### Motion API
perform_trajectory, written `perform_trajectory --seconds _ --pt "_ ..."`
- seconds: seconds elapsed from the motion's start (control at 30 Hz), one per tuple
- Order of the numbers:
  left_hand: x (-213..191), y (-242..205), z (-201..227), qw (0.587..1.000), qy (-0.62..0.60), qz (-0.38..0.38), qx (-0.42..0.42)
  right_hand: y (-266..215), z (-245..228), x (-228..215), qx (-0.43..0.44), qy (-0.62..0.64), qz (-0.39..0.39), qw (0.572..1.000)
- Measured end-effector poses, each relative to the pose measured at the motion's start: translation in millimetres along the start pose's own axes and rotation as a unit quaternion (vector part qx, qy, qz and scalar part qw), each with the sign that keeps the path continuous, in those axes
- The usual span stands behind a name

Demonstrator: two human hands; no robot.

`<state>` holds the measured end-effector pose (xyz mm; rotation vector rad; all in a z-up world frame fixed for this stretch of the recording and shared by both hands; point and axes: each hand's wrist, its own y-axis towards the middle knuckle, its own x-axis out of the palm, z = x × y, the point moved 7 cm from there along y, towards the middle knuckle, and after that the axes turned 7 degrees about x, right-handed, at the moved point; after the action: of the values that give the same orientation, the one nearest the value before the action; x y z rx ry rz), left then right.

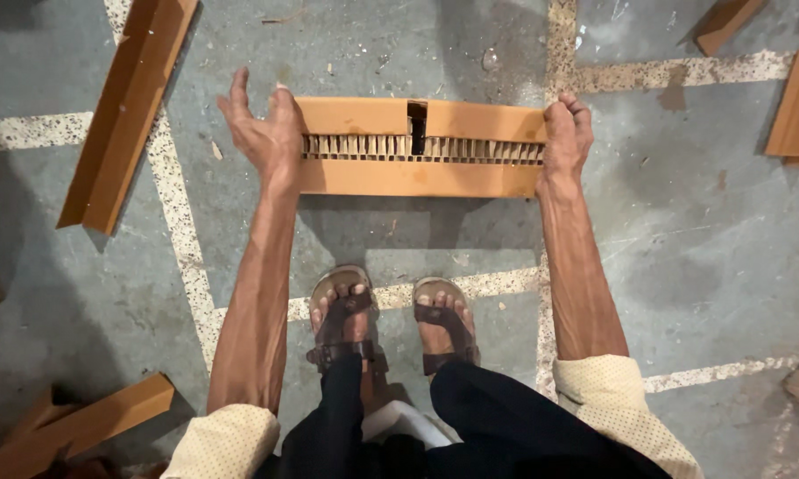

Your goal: The person assembles a wooden box by hand, fitting a lid onto a base and pressing the components together. They repeatedly rub and smooth the exterior surfaces of the box with their hands, checking the fit and finish of the assembly.

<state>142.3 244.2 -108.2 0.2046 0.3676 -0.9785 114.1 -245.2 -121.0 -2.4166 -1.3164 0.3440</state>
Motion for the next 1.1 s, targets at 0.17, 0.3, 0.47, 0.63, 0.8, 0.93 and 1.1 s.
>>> perform_trajectory --seconds 0.17,0.3,0.47,0.63,0.8,0.93,1.1 --pt "1.8 -1.9 3.6 0.997 0.057 -0.002 0.052 1.7 2.5 -5.7 -0.029 0.0 0.008 1.0" --pt "-0.1 -6.1 8.8 0.996 0.05 0.011 0.067 5.2 3.7 -9.3 -0.04 0.001 0.014 0.999" --pt "-3.4 -8.0 14.3 0.995 0.024 0.018 0.097 1.8 2.1 -6.8 -0.038 0.039 -0.01 0.998" --pt "-4.2 -6.3 19.5 0.995 0.024 0.012 0.094 -0.9 0.1 -8.5 -0.042 0.047 -0.002 0.998" --pt "-13.6 -12.7 3.7 1.0 0.0 -0.013 0.02 3.5 18.6 -16.8 0.048 0.074 -0.001 0.996" --pt "-14.1 -18.2 -14.3 0.992 0.036 -0.054 -0.105 -16.5 17.4 -7.4 0.113 0.009 -0.043 0.993" --pt "-46.2 -60.3 13.7 0.976 -0.201 -0.074 0.043 -83.1 -10.0 -13.9 -0.026 -0.055 -0.02 0.998"
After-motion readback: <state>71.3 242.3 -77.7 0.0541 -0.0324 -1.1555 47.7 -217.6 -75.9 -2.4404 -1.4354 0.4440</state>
